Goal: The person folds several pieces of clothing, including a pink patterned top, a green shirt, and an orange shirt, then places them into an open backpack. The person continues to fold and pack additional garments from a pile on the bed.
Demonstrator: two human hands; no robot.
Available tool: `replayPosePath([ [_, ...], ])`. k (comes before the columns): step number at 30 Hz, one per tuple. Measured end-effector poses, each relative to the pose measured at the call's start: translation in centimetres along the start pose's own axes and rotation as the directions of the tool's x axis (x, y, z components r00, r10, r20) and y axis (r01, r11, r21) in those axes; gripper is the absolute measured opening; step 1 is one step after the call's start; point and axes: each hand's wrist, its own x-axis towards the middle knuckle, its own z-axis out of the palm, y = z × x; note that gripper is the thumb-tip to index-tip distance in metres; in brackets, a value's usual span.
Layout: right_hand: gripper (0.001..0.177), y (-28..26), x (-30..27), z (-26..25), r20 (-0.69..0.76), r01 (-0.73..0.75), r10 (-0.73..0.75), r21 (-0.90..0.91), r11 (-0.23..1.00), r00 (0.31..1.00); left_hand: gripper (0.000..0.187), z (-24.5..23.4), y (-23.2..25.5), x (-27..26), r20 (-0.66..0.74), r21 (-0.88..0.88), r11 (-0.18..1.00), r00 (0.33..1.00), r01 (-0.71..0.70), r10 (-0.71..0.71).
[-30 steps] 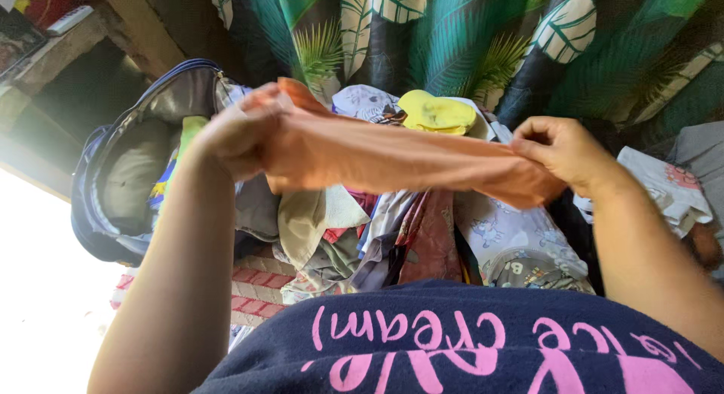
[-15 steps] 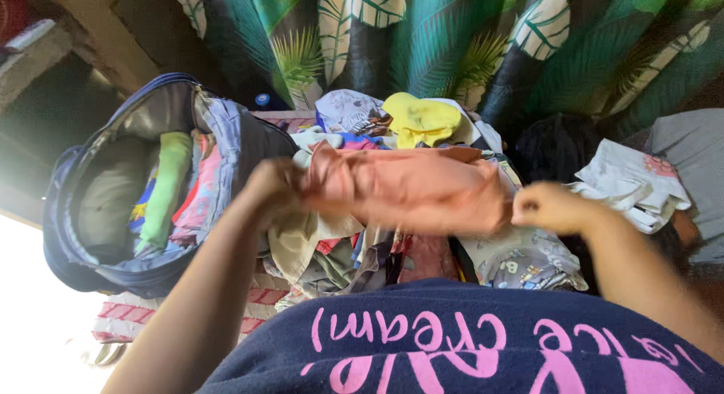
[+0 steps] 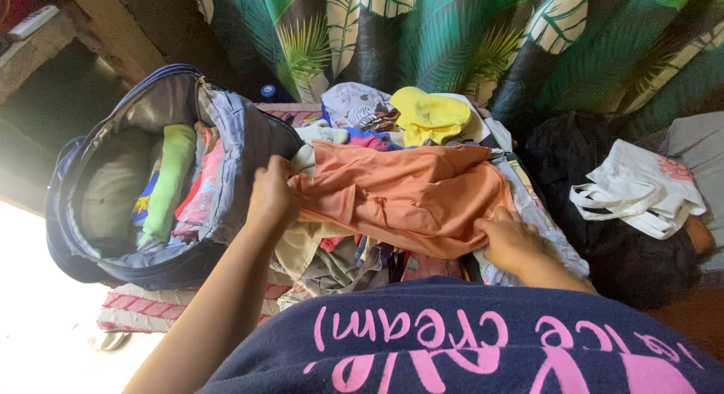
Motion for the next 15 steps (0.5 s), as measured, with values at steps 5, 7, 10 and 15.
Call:
replayPosePath([
  [5, 0.029, 2.2, 1.3, 0.5, -0.052, -0.020, 0.020, 0.001, 1.000, 0.998, 0.034, -1.4, 4.9, -2.7, 0.228, 0.212, 0.974, 0.965, 0.082, -0.131],
  [7, 0.027, 4.1, 2.5, 1.1, -0.278, 0.124, -0.092, 0.098, 0.987, 0.956, 0.048, -0.9, 6.8, -3.9, 0.296, 0.337, 0.941, 0.953, -0.039, -0.067],
  [10, 0.021, 7.9, 5.2, 1.9, -0.315, 0.289, -0.197, 0.279, 0.916, 0.928, 0.069, 0.0, 7.8, -5.6, 0.326, 0.349, 0.926, 0.945, -0.145, 0.025],
  [15, 0.026, 14.6, 7.1, 0.8, -0.422, 0.395, -0.197, 0.455, 0.798, 0.885, 0.012, 1.1, 4.4, -4.7, 0.281, 0.127, 0.989, 0.959, -0.072, 0.033],
])
